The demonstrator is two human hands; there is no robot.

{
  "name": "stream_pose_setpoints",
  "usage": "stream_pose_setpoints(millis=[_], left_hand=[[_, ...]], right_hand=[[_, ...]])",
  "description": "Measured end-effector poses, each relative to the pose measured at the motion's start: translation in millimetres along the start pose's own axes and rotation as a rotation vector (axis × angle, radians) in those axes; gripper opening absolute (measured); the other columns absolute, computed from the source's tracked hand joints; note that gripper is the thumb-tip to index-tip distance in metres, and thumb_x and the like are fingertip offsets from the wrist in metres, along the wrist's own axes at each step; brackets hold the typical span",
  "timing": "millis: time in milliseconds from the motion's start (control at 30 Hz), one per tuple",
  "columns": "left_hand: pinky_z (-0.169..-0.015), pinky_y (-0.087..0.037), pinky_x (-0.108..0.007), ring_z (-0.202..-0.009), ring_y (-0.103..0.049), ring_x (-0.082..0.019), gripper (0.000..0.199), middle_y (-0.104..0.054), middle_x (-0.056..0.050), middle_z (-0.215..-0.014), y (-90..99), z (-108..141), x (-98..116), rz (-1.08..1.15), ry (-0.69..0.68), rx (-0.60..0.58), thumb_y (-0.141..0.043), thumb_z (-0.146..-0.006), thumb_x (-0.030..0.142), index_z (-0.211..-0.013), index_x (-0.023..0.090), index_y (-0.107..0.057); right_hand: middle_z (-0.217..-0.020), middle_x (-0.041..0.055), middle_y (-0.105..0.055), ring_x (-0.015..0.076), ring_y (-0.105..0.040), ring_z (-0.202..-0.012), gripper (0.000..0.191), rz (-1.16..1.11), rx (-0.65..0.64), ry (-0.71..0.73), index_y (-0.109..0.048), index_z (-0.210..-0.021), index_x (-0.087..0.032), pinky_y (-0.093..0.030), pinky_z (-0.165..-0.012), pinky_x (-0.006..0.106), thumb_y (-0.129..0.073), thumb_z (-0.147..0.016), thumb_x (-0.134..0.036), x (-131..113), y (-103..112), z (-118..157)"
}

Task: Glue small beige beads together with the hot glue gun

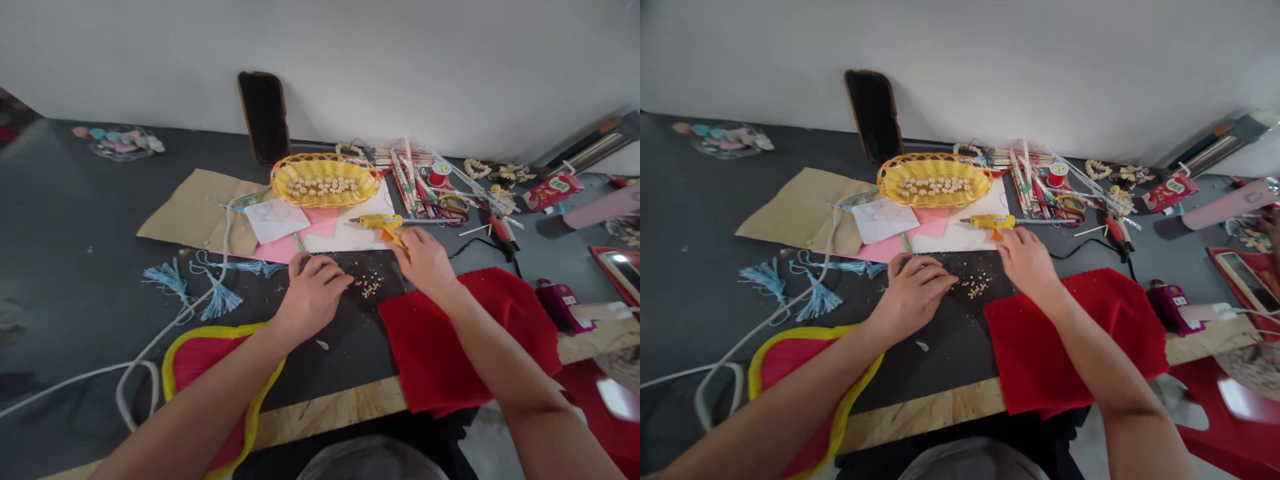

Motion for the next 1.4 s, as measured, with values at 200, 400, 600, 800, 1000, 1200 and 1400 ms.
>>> stream_pose_setpoints(millis=[200,400,600,800,1000,1200,1400], left_hand=[[-0.100,-0.026,-0.050,-0.098,-0.061,-0.022,0.022,-0.074,-0.002,-0.089,4.9,1,2,0.017,-0.036,0.078,-0.055,-0.086,0.011,-0.095,0.025,-0.070],[-0.101,-0.025,-0.048,-0.096,-0.063,-0.021,0.012,-0.074,0.001,-0.084,10.2,0,5,0.034,-0.061,0.127,-0.060,-0.089,0.024,-0.081,0.025,-0.069],[-0.096,-0.031,-0.046,-0.091,-0.065,-0.020,0.029,-0.074,0.001,-0.079,16.0,0,11,0.048,-0.075,0.134,-0.064,-0.086,0.033,-0.061,0.019,-0.060],[-0.095,-0.036,-0.044,-0.102,-0.061,-0.023,0.018,-0.074,-0.001,-0.096,24.7,2,4,-0.025,-0.027,0.247,-0.064,-0.084,0.025,-0.067,0.023,-0.066],[-0.102,-0.032,-0.049,-0.122,-0.048,-0.030,0.023,-0.069,-0.006,-0.117,28.3,1,-7,-0.205,0.099,0.238,-0.061,-0.086,0.024,-0.107,0.027,-0.069],[-0.102,-0.026,-0.055,-0.125,-0.046,-0.033,0.014,-0.072,-0.003,-0.105,5.8,-1,-4,-0.234,0.139,-0.096,-0.060,-0.086,0.025,-0.097,0.028,-0.070],[-0.098,-0.027,-0.054,-0.122,-0.047,-0.033,0.009,-0.072,-0.003,-0.102,-6.2,-5,-3,-0.227,0.170,-0.208,-0.060,-0.087,0.027,-0.087,0.026,-0.070]], right_hand=[[-0.101,0.0148,-0.069,0.0291,-0.066,-0.093,0.036,0.026,-0.200,-0.239,-0.054,-0.118,-0.014,-0.049,-0.076,0.037,-0.053,-0.092,-0.038,44,-19,-15],[-0.099,0.0125,-0.072,0.0287,-0.068,-0.087,0.034,-0.011,-0.228,-0.335,-0.058,-0.111,-0.018,-0.046,-0.069,0.033,-0.057,-0.083,-0.038,55,-23,-18],[-0.092,0.0072,-0.070,0.0212,-0.065,-0.080,0.031,-0.460,0.069,-0.448,-0.063,-0.099,-0.018,-0.048,-0.071,0.032,-0.067,-0.072,-0.034,93,16,-1],[-0.063,-0.0038,-0.049,0.0096,-0.045,-0.054,0.022,-1.438,-0.097,-0.486,-0.063,-0.090,-0.020,-0.038,-0.049,0.024,-0.070,-0.071,-0.029,81,2,32],[-0.099,0.0031,-0.063,0.0134,-0.057,-0.076,0.025,-1.782,-0.050,-0.450,-0.064,-0.091,-0.021,-0.044,-0.055,0.025,-0.071,-0.067,-0.017,71,-24,49],[-0.119,0.0046,-0.061,0.0124,-0.058,-0.075,0.029,-1.833,-0.071,-0.384,-0.059,-0.101,-0.024,-0.042,-0.052,0.025,-0.069,-0.075,-0.018,71,-26,51],[-0.097,0.0051,-0.063,0.0114,-0.055,-0.065,0.023,-1.756,-0.179,-0.347,-0.057,-0.096,-0.019,-0.042,-0.053,0.027,-0.069,-0.078,-0.026,53,-24,55]])
Point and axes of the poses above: each hand's wrist, its own z-axis away from the middle knuckle, its own y-axis out of the back of the hand, x = y × z, the point moved 9 cm from there along -z, towards the middle knuckle
